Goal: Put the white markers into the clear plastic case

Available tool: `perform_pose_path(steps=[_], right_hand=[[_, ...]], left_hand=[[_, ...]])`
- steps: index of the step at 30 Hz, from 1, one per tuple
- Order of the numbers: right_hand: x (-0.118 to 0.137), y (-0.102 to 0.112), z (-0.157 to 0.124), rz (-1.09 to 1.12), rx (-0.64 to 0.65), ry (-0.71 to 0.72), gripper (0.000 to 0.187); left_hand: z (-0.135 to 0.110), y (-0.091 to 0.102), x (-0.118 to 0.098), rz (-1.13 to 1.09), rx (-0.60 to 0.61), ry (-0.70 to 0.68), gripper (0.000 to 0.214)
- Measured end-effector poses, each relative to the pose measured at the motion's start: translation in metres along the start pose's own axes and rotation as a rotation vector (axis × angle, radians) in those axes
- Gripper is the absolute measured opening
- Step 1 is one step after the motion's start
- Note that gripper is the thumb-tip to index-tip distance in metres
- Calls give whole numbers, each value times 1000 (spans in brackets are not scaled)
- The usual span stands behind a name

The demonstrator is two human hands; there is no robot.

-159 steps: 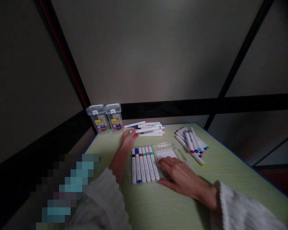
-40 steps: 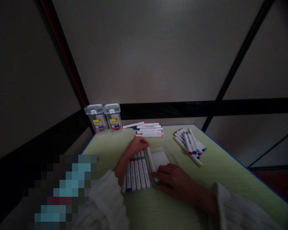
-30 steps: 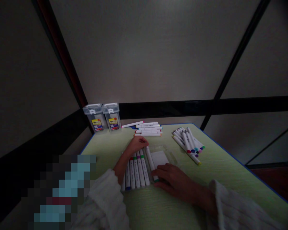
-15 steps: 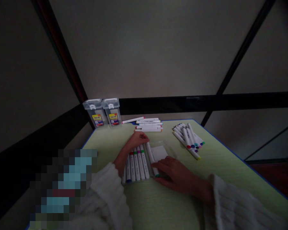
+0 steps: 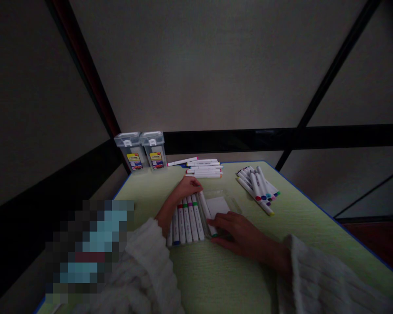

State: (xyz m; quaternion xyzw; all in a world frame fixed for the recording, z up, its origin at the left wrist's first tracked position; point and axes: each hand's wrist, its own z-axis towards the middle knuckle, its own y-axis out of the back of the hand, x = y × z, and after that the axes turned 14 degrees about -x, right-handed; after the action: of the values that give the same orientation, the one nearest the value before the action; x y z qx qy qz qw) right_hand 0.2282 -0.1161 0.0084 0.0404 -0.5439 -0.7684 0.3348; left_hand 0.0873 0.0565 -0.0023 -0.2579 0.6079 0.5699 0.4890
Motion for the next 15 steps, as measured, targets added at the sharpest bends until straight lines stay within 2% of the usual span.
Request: perform_pose_path(steps=[6,15], right_hand=[[-1,-2,0,25,-18,-16,31],[-2,-2,1,66,-16,-34,33]], left_hand=[[3,-4,3,25,-13,-80,5],[3,-4,7,13,-5,-94,9]])
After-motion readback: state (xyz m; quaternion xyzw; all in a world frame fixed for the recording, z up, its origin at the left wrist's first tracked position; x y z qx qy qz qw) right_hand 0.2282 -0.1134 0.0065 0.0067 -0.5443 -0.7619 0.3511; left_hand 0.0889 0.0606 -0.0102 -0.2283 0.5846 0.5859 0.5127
